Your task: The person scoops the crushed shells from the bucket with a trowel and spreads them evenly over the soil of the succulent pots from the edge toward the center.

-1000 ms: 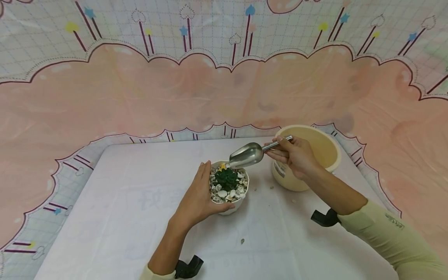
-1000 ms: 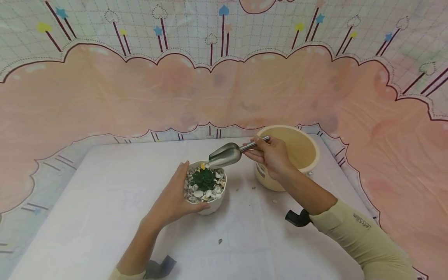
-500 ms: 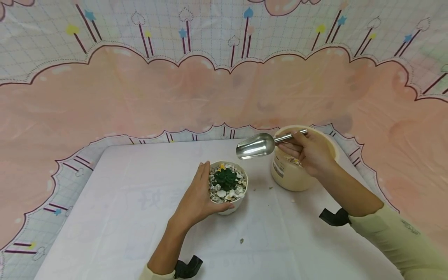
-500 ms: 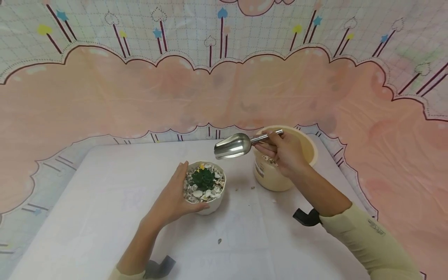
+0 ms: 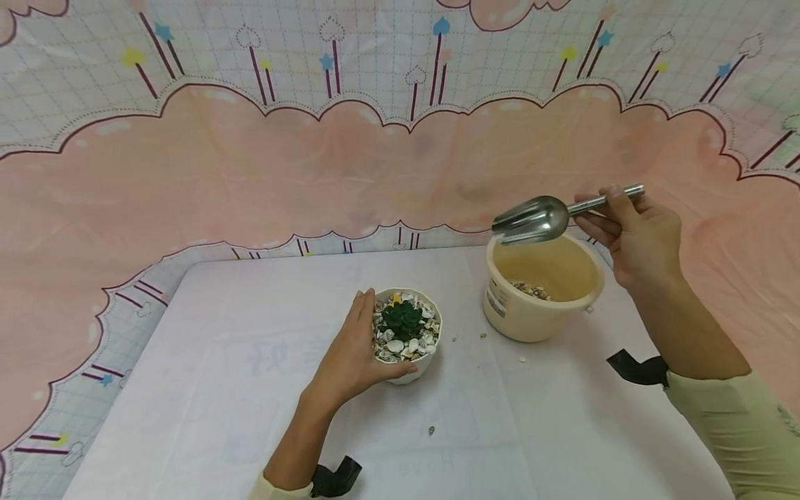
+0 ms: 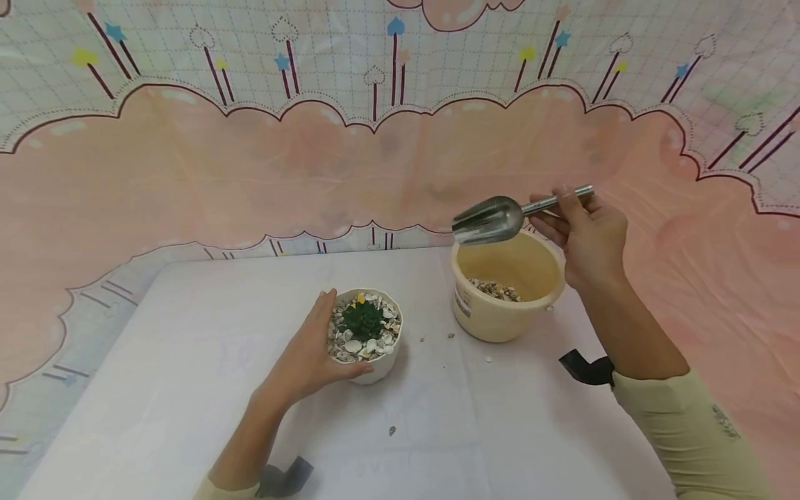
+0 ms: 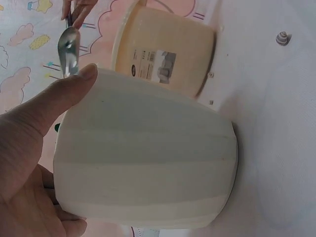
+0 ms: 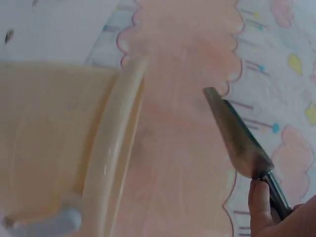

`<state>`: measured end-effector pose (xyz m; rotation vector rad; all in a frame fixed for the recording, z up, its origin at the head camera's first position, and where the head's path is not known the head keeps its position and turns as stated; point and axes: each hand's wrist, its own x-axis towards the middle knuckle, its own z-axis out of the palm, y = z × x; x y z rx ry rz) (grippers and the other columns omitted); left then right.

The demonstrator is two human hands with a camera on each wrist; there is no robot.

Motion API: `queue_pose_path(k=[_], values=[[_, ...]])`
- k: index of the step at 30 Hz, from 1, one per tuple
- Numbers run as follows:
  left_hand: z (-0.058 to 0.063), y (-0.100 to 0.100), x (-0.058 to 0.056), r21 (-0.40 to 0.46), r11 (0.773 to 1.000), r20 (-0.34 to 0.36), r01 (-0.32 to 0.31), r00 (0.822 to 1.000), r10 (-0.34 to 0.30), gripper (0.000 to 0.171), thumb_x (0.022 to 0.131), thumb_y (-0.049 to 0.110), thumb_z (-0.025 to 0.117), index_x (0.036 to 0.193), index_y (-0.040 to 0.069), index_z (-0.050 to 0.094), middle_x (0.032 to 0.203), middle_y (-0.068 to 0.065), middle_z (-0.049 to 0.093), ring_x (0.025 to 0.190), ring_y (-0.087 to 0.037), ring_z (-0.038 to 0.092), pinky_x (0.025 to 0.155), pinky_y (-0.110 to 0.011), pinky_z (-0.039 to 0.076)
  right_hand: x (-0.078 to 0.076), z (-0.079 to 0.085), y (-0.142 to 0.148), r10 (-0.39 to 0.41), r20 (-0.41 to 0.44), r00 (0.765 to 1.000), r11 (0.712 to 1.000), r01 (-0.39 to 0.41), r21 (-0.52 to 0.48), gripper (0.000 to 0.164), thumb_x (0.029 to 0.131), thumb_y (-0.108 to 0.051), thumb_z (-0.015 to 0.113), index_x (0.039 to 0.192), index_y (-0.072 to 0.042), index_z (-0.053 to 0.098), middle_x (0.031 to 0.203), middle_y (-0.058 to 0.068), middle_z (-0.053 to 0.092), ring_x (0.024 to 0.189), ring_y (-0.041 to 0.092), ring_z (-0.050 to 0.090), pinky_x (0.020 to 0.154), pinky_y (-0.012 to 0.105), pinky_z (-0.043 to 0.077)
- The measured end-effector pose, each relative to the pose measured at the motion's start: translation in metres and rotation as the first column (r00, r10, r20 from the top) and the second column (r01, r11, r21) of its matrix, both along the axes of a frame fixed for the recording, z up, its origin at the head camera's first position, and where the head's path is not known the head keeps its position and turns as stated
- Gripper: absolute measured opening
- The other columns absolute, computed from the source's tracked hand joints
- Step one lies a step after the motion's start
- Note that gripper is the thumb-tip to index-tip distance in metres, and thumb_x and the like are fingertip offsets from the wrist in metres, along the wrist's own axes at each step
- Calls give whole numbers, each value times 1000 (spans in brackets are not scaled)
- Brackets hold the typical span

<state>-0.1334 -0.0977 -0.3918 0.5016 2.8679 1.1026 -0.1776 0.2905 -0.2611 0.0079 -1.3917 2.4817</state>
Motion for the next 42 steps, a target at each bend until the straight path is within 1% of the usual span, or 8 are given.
queue_pose_path(k=[6, 12, 18, 22, 24, 27, 29, 42], values=[[0, -1, -1, -4, 1000, -3, 3, 1000, -3, 141, 68, 51, 98, 167, -2, 13, 172, -22, 15, 159, -36, 13, 120, -57, 29, -7, -4, 14, -161, -36, 986, 973, 165, 160, 30, 90, -12, 84, 111, 7, 74, 95, 16, 79, 82, 25, 79, 75, 34, 60], [0, -1, -1, -7, 1000, -10, 5, 1000, -5, 141, 68, 51, 98, 167, -3, 13, 172, -22, 16, 159, -36, 14, 120, -56, 29, -14, -20, 16, -190, -10, 982, 919, 182, 351, 18, 95, -14, 78, 107, -1, 78, 90, 8, 80, 80, 16, 79, 75, 28, 60], [0, -1, -1, -7, 1000, -22, 7, 1000, -8, 140, 68, 50, 99, 166, -4, 15, 171, -24, 18, 159, -37, 14, 120, -57, 30, -21, -36, 11, -147, 40, 988, 844, 104, 526, 8, 101, -15, 71, 101, -12, 78, 86, 1, 79, 78, 11, 78, 73, 25, 60], [0, -2, -1, -9, 1000, -10, 8, 1000, -8, 140, 68, 50, 99, 166, -3, 14, 172, -22, 18, 159, -36, 13, 121, -55, 28, -27, -45, 9, -94, 98, 991, 812, 19, 584, 14, 104, -14, 67, 107, -3, 75, 87, 0, 78, 79, 9, 77, 73, 24, 60], [0, -2, -1, -8, 1000, -3, 8, 1000, -8, 141, 68, 50, 99, 167, -3, 13, 172, -22, 17, 159, -35, 13, 121, -55, 28, -30, -50, 7, -84, 135, 987, 773, -21, 635, 25, 106, -16, 64, 116, 6, 70, 87, -2, 78, 80, 7, 76, 74, 24, 60], [-1, -2, -1, -4, 1000, -1, 6, 1000, -6, 141, 68, 50, 99, 167, -3, 13, 172, -22, 16, 159, -35, 13, 121, -56, 29, -34, -58, 4, -91, 188, 978, 682, -77, 728, 41, 109, -19, 60, 130, 16, 61, 86, -7, 77, 81, 3, 75, 75, 23, 60], [-2, -1, -1, -4, 1000, -4, 5, 1000, -5, 141, 68, 51, 99, 167, -3, 13, 172, -23, 17, 159, -36, 13, 120, -56, 29, -36, -63, 2, -80, 210, 974, 649, -109, 753, 46, 110, -19, 58, 135, 19, 56, 86, -8, 76, 81, 3, 75, 76, 24, 60], [-2, -1, 0, 5, 1000, -10, 1, 1000, -1, 141, 68, 50, 99, 167, -3, 13, 172, -22, 16, 159, -35, 13, 120, -56, 30, -54, -83, 2, -62, 292, 954, 609, -195, 769, 44, 110, -13, 57, 136, 23, 54, 93, 10, 78, 75, 5, 74, 74, 26, 61]])
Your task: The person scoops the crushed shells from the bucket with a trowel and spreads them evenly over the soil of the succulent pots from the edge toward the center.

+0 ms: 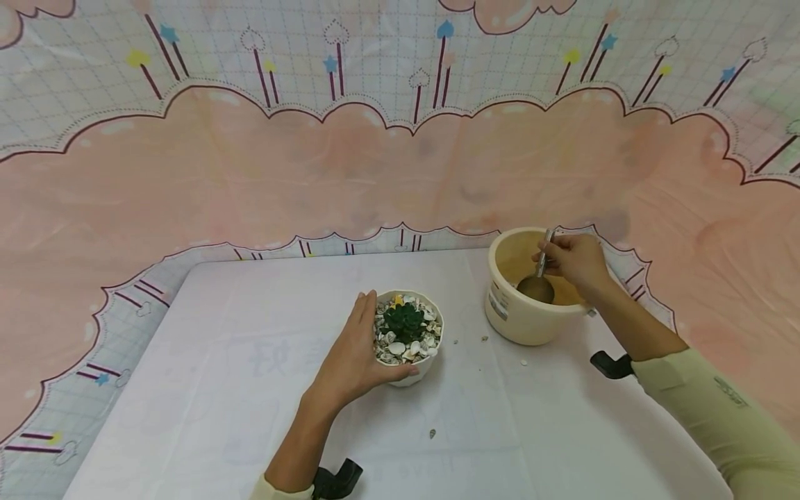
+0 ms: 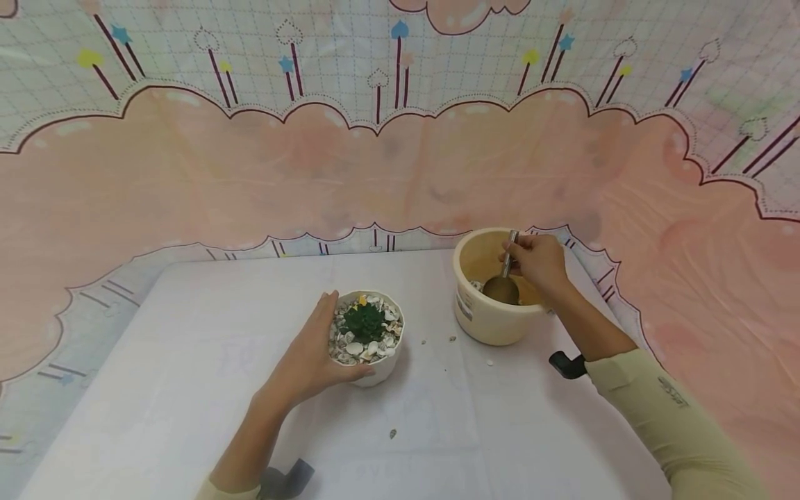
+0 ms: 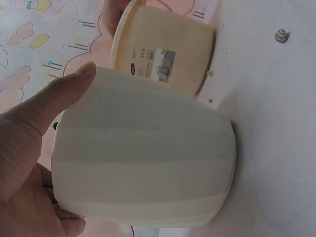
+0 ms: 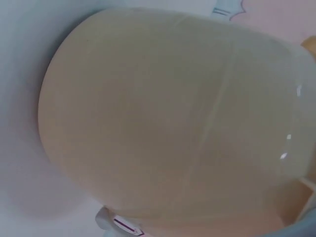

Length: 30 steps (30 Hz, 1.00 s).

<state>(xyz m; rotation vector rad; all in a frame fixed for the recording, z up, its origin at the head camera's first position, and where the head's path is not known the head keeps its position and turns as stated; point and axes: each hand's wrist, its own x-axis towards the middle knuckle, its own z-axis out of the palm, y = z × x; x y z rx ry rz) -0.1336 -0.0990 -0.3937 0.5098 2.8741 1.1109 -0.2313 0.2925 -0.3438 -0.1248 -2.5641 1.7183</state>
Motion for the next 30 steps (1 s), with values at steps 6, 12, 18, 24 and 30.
queue_pose_path(k=[6, 12, 18, 24, 30], values=[[-1, 0, 1, 5, 1000, -1, 2, 1000, -2, 141, 67, 49, 99, 166, -3, 13, 172, -23, 16, 159, -37, 14, 120, -57, 30, -5, -5, 0, 20, 77, 997, 999, -23, 43, 41, 111, -14, 56, 134, 20, 57, 96, 11, 78, 76, 6, 74, 74, 26, 61], [-1, -1, 0, 5, 1000, -6, -1, 1000, 1, 141, 68, 49, 99, 167, -3, 13, 172, -22, 16, 159, -36, 14, 120, -56, 30, -17, -3, -1, 52, 159, 986, 986, -76, 149, 38, 111, -13, 55, 129, 20, 58, 99, 18, 77, 83, 13, 76, 75, 29, 62], [-1, -1, 2, 12, 1000, 4, -3, 1000, 3, 141, 68, 48, 99, 167, -3, 13, 172, -22, 16, 159, -36, 14, 120, -57, 30, -28, -4, -1, 66, 202, 977, 975, -106, 194, 34, 109, -8, 56, 122, 23, 58, 100, 25, 75, 82, 18, 77, 77, 34, 62], [0, 1, 1, -4, 1000, 7, -4, 1000, 4, 141, 68, 50, 99, 167, -2, 13, 173, -22, 15, 159, -36, 14, 120, -56, 30, -32, -2, -1, 65, 244, 968, 980, -108, 167, 30, 108, -7, 58, 116, 21, 60, 92, 17, 76, 74, 14, 75, 75, 35, 63], [-1, 1, 1, -37, 999, -28, 0, 1000, -1, 140, 69, 53, 98, 166, -3, 14, 172, -23, 17, 159, -36, 15, 119, -56, 31, -29, 1, 0, 65, 264, 962, 949, -142, 282, 38, 109, -16, 59, 115, 21, 63, 101, 26, 72, 77, 20, 77, 70, 31, 63]])
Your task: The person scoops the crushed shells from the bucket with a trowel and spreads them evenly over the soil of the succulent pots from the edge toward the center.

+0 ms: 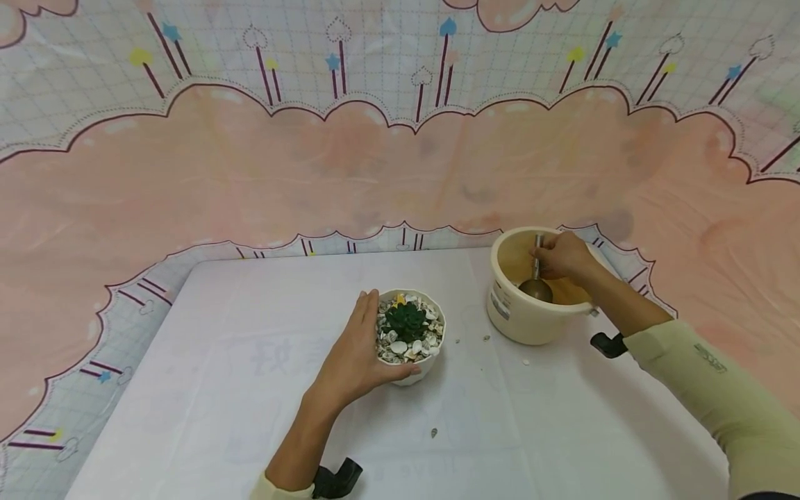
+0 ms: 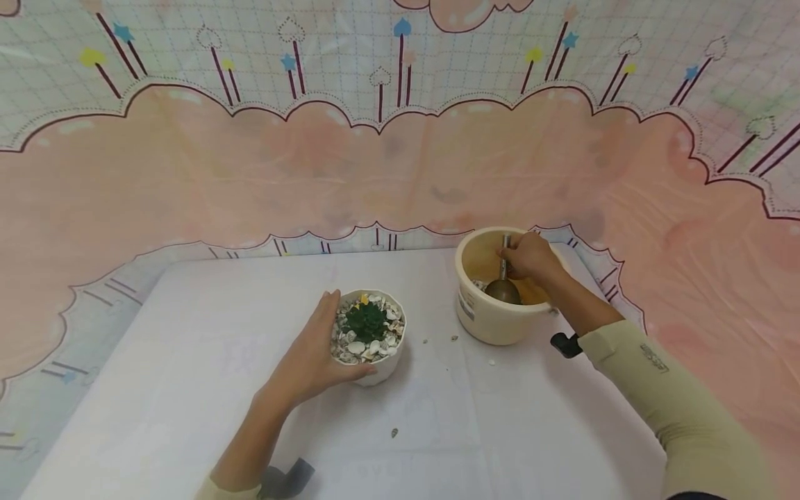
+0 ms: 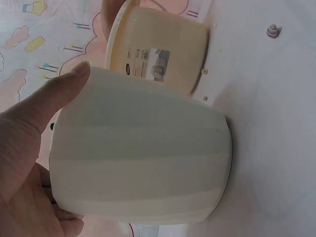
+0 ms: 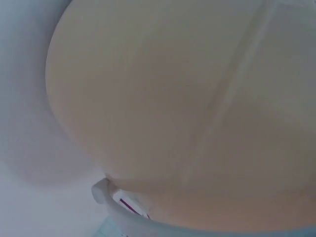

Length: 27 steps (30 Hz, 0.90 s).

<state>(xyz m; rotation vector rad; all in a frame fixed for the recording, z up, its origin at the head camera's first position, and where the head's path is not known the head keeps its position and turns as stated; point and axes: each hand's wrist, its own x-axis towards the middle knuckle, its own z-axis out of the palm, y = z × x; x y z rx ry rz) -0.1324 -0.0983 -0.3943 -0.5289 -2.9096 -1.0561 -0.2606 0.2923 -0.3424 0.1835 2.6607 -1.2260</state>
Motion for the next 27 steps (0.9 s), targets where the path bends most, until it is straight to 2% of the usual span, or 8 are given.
queue_pose_path(k=[4, 9, 12, 16, 19, 21, 23, 27], values=[[0, 0, 0, -33, 999, -21, 2, 1000, -3, 140, 69, 55, 96, 166, -5, 14, 171, -24, 17, 159, -37, 15, 119, -55, 32, 6, 7, 1, 76, 6, 997, 985, -76, 157, 45, 110, -27, 57, 109, 17, 68, 97, 27, 70, 80, 28, 74, 69, 32, 60], [1, 0, 0, -56, 998, -35, 8, 999, -10, 140, 71, 57, 95, 165, -6, 13, 172, -24, 16, 159, -37, 13, 120, -54, 29, 22, 16, -1, 184, -35, 982, 916, -159, 369, 58, 112, -36, 49, 126, 18, 64, 111, 32, 67, 94, 39, 63, 73, 44, 52], [2, 0, 0, -66, 998, -37, 10, 999, -13, 138, 72, 57, 94, 165, -7, 14, 172, -23, 15, 160, -36, 11, 122, -53, 27, 36, 18, -6, 203, -61, 977, 899, -161, 408, 64, 114, -40, 41, 139, 18, 54, 128, 35, 62, 111, 48, 60, 87, 56, 53], [1, 0, 1, -98, 995, -54, 16, 998, -21, 133, 76, 59, 90, 164, -8, 16, 172, -24, 15, 160, -37, 10, 122, -52, 25, 56, 16, -14, 251, -172, 952, 878, -149, 455, 52, 115, -37, 36, 121, 6, 64, 109, 28, 66, 105, 45, 61, 86, 57, 49], [0, -1, 0, -112, 993, -73, 22, 997, -31, 128, 81, 62, 84, 164, -8, 17, 172, -24, 15, 160, -37, 9, 123, -53, 25, 70, 14, -20, 301, -278, 912, 855, -129, 503, 46, 115, -31, 38, 117, 7, 64, 110, 28, 63, 115, 49, 56, 100, 59, 42], [-1, -1, -2, -121, 992, -84, 22, 996, -33, 124, 85, 65, 79, 164, -7, 17, 172, -23, 14, 160, -36, 8, 123, -53, 24, 81, 12, -22, 316, -326, 891, 840, -103, 533, 49, 115, -29, 38, 129, 13, 59, 128, 35, 58, 133, 55, 44, 114, 64, 30], [-2, -3, -3, -127, 992, -94, 17, 995, -29, 120, 87, 66, 75, 164, -6, 18, 172, -22, 14, 160, -36, 8, 123, -53, 23, 90, 11, -25, 305, -342, 889, 837, -79, 542, 56, 116, -31, 38, 144, 16, 49, 147, 40, 44, 145, 60, 27, 120, 69, 16], [-5, -7, -4, -157, 988, -107, 3, 994, -20, 117, 90, 69, 70, 165, -5, 19, 173, -21, 14, 160, -35, 5, 125, -51, 19, 106, 6, -28, 286, -362, 887, 830, -41, 556, 61, 115, -35, 40, 152, 14, 39, 156, 43, 29, 148, 65, 13, 115, 78, 14]])
